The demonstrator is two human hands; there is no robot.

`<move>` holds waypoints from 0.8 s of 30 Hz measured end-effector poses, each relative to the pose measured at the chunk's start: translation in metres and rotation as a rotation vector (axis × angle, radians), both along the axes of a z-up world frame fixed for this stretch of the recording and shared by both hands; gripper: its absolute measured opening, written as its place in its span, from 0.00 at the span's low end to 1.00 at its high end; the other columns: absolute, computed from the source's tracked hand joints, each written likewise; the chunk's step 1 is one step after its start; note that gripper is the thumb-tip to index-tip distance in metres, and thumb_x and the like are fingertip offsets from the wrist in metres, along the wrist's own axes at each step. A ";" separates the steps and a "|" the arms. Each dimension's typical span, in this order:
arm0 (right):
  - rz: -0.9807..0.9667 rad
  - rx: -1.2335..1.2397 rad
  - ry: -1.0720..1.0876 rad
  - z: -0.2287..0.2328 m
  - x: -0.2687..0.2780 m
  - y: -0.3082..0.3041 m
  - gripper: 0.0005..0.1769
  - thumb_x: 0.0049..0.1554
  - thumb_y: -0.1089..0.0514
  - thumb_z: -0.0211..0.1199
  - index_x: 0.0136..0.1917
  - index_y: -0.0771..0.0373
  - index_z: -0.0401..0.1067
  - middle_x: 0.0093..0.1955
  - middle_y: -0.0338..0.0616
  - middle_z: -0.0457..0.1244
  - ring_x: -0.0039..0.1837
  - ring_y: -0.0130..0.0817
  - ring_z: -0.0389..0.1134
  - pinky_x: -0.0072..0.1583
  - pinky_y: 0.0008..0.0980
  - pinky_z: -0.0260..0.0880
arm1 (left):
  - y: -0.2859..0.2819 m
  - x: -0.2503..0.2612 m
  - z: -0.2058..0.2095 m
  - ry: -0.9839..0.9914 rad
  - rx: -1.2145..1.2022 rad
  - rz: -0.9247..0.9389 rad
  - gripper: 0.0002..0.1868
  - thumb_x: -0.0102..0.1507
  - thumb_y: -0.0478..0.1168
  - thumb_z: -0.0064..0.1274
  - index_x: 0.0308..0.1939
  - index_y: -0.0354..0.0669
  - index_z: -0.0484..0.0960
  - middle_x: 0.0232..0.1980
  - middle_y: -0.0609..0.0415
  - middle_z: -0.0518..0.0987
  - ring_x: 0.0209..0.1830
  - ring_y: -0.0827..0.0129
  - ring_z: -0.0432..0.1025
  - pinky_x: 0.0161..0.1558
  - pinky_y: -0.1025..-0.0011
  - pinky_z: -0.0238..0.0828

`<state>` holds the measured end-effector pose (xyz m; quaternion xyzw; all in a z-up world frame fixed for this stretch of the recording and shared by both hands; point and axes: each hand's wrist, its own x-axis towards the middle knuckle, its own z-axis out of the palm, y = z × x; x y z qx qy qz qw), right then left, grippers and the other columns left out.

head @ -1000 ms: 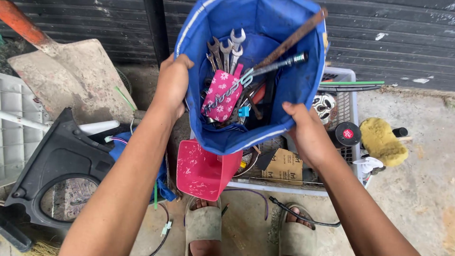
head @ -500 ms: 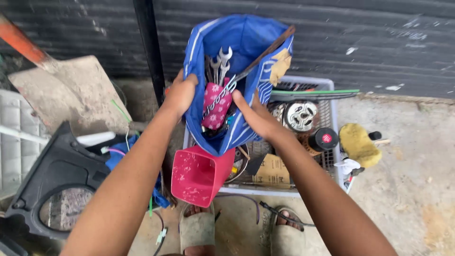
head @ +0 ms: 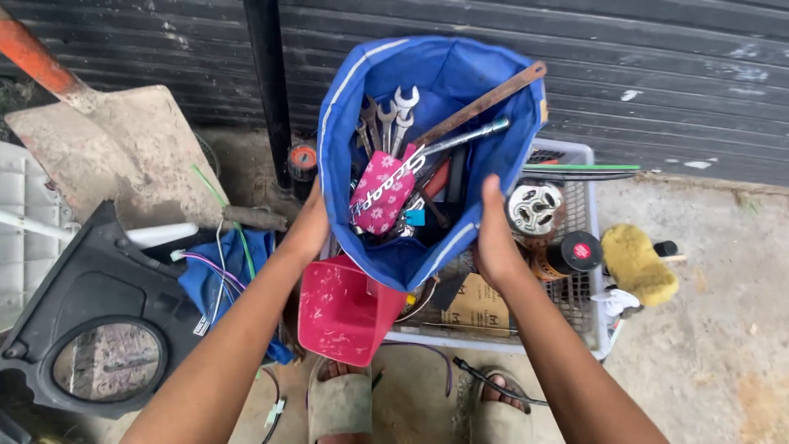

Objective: Repairing and assembling a manual hand air pump by attaching the hose and checking components.

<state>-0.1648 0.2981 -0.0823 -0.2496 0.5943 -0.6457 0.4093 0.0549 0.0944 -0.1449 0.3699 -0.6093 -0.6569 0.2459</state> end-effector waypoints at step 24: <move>0.027 -0.134 -0.071 -0.059 -0.012 0.043 0.61 0.56 0.15 0.37 0.84 0.61 0.38 0.87 0.45 0.41 0.87 0.45 0.41 0.82 0.42 0.41 | -0.041 0.028 -0.041 -0.776 -0.531 -0.454 0.35 0.69 0.61 0.31 0.78 0.56 0.63 0.80 0.45 0.63 0.79 0.49 0.57 0.76 0.44 0.47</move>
